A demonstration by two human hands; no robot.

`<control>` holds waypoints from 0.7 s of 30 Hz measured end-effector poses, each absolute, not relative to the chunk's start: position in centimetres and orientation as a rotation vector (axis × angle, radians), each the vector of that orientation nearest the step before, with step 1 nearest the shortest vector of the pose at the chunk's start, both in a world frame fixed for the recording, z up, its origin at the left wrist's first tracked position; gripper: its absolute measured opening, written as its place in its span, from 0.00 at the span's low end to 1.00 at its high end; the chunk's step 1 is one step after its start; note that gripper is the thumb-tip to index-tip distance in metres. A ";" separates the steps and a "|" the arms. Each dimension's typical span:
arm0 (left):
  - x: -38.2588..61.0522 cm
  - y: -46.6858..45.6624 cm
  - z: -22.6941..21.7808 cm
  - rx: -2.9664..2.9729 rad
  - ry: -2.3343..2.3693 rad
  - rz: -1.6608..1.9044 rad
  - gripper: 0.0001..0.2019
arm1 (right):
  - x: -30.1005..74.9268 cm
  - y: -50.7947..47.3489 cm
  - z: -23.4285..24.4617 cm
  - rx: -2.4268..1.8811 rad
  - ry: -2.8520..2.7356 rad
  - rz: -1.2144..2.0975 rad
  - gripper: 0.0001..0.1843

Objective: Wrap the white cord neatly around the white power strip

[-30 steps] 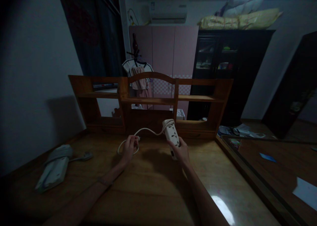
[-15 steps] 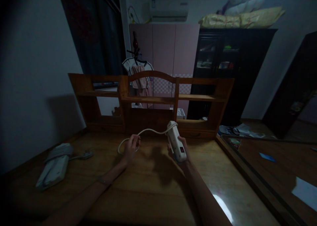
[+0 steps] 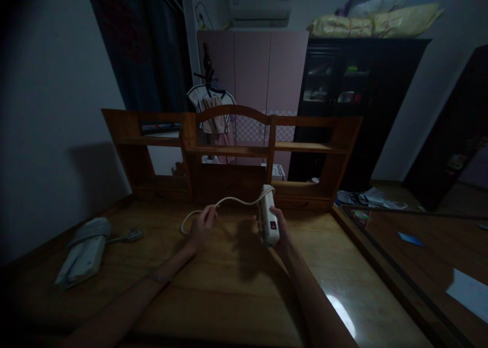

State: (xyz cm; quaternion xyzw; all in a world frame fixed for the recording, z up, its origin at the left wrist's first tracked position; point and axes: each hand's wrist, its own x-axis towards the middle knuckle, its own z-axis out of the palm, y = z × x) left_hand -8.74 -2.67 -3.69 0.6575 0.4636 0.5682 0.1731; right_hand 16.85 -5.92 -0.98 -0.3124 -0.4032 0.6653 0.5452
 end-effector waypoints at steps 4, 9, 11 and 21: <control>-8.3 -3.7 -2.4 2.252 1.404 1.703 0.22 | 16.4 -6.1 -1.5 -0.849 -1.060 1.556 0.23; -6.9 -5.0 -1.7 2.777 1.331 1.516 0.23 | 15.3 -7.2 -1.6 -0.833 -1.257 1.555 0.21; -6.5 -5.1 -2.3 2.865 1.304 1.418 0.17 | 15.1 -7.6 -1.5 -0.818 -1.307 1.585 0.21; -7.0 -4.3 -4.0 2.725 1.337 1.336 0.14 | 15.6 -6.7 -2.8 -0.951 -1.287 1.797 0.24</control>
